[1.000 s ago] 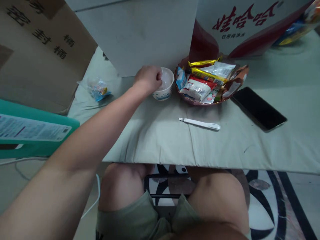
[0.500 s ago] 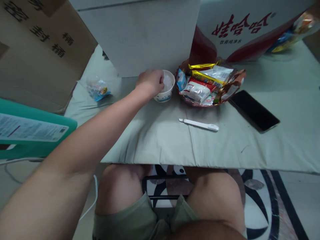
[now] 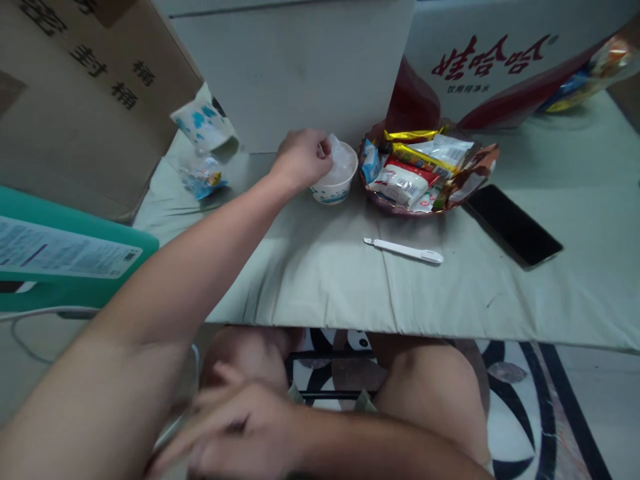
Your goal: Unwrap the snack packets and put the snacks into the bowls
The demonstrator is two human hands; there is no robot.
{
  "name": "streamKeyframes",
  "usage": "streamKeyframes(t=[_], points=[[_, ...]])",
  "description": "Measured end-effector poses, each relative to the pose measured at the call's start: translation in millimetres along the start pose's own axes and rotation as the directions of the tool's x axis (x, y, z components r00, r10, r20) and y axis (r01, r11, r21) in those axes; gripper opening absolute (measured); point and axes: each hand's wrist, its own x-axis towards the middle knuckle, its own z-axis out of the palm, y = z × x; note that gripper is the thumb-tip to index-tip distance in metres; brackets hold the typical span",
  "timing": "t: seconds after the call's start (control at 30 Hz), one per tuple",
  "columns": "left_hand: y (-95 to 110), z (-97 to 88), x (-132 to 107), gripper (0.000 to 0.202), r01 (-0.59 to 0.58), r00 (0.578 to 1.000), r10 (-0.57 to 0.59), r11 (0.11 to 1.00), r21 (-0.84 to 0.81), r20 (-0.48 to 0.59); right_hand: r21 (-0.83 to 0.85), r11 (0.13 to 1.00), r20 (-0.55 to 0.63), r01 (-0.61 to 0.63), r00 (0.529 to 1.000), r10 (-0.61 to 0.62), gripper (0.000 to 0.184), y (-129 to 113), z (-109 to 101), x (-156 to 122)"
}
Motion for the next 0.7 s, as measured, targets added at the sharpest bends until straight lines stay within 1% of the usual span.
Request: streamKeyframes(t=[0.03,0.07,0.1,0.13,0.2,0.23,0.27,0.3,0.33,0.4,0.47,0.53,0.57,0.63,0.67,0.7], points=[[4,-6.6,-1,0.023,-0.002,1.000,0.001,0.998,-0.060,-0.025,0.064,0.997,-0.116,0.037,0.993,-0.030,0.040,1,-12,2],[9,-13.9,-3,0.025,-0.006,0.998,-0.002,0.993,-0.114,-0.062,0.129,0.990,-0.227,0.058,0.974,-0.027,0.045,2,-23,3],[15,-21.5,-7,0.028,-0.013,0.994,-0.006,0.986,-0.167,-0.110,0.193,0.978,-0.316,0.080,0.949,-0.015,0.049,1,-33,3],[20,-28.8,-14,0.030,-0.027,0.986,-0.012,0.973,-0.229,-0.167,0.231,0.968,-0.377,0.102,0.926,-0.008,0.050,0,-41,2],[28,-40.6,-38,0.033,-0.084,0.956,-0.041,0.911,-0.403,-0.290,0.235,0.966,-0.438,0.105,0.899,0.009,0.047,-3,-51,-3],[30,-44.4,-54,0.033,-0.127,0.940,-0.066,0.844,-0.521,-0.336,0.207,0.975,-0.452,0.086,0.892,0.017,0.044,-5,-55,-5],[29,-46.8,-73,0.033,-0.162,0.923,-0.112,0.756,-0.634,-0.369,0.166,0.985,-0.465,0.054,0.885,0.030,0.042,-7,-57,-8],[26,-48.1,-93,0.031,-0.148,0.928,-0.162,0.665,-0.732,-0.335,0.118,0.993,-0.480,0.016,0.876,0.043,0.039,-9,-60,-10],[22,-48.9,-112,0.028,-0.103,0.930,-0.225,0.597,-0.796,-0.289,0.067,0.998,-0.496,-0.023,0.867,0.053,0.038,-10,-62,-12],[9,-50.7,-145,0.024,0.003,0.933,-0.322,0.451,-0.892,-0.160,-0.039,0.996,-0.548,-0.082,0.835,0.047,0.039,-14,-66,-13],[-7,-55.8,-165,0.025,0.085,0.907,-0.415,0.333,-0.939,-0.066,-0.140,0.982,-0.606,-0.129,0.796,0.018,0.047,-20,-72,-10],[-23,-63.8,-172,0.027,0.103,0.881,-0.472,0.253,-0.962,-0.029,-0.230,0.954,-0.644,-0.193,0.765,-0.001,0.055,-28,-77,0],[-32,-68.1,-173,0.028,0.094,0.874,-0.485,0.232,-0.968,-0.031,-0.276,0.935,-0.652,-0.221,0.758,-0.013,0.056,-33,-80,9],[-50,-75.1,-171,0.029,0.070,0.857,-0.512,0.220,-0.973,-0.054,-0.379,0.893,-0.644,-0.244,0.762,-0.065,0.055,-43,-88,34],[-59,-77.6,-170,0.030,0.064,0.833,-0.549,0.217,-0.974,-0.068,-0.440,0.869,-0.633,-0.227,0.765,-0.121,0.051,-47,-94,51],[-67,-79.5,-169,0.030,0.061,0.793,-0.604,0.205,-0.977,-0.077,-0.507,0.838,-0.621,-0.203,0.761,-0.191,0.045,-50,-100,71]])
